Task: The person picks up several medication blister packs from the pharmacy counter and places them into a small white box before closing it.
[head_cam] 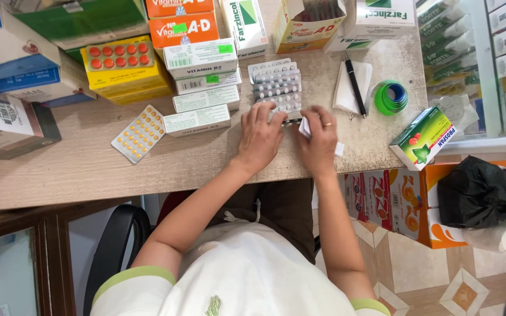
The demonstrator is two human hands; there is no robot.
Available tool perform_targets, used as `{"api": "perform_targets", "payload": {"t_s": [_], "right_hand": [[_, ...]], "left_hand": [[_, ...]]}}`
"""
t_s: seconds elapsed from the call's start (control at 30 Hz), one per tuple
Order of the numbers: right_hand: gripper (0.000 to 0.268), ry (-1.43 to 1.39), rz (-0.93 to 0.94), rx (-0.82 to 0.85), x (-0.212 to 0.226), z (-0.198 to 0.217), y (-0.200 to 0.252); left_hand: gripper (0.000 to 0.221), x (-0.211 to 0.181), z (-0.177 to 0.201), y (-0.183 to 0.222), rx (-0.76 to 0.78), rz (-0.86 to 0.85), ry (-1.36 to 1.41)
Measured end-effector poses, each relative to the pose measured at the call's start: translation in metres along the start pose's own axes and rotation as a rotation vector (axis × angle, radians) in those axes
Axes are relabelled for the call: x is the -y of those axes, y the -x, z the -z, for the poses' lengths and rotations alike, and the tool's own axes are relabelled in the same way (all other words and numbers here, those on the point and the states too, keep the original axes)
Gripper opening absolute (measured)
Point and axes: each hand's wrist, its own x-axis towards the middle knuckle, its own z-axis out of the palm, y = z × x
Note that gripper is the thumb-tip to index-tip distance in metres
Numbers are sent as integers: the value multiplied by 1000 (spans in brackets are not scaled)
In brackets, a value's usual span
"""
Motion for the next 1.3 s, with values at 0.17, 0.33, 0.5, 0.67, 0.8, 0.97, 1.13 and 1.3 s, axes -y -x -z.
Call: {"api": "perform_targets", "payload": {"t_s": [0.17,0.33,0.5,0.67,0.8,0.97,1.13,1.3], "right_hand": [[40,-35,-40,2,3,1,1],[44,-44,-15,6,-3,2,3],[56,-58,-26,-3,-11,-3,5],[63,-49,-44,15,-8,1,5],[64,-73,-75,24,-8,1,7],[63,-94,-58,7,-11,0,5],[63,-111,-59,-13,-7,2,3],[60,-90,-24,-6,-10,3,5]], "left_hand": [[50,-8,15,-7,-76,-39,110],[48,5,-3,-57,-150,-37,83],[74,34,-25,-139,-219,61,-105],[70,57,-22,-195,107,474,-412],[84,82,-28,-204,185,716,-516],[93,92,-40,-196,72,673,-305],[96,37,-33,-163,-579,372,-141],[106,-41,10,-51,-515,-20,344]]}}
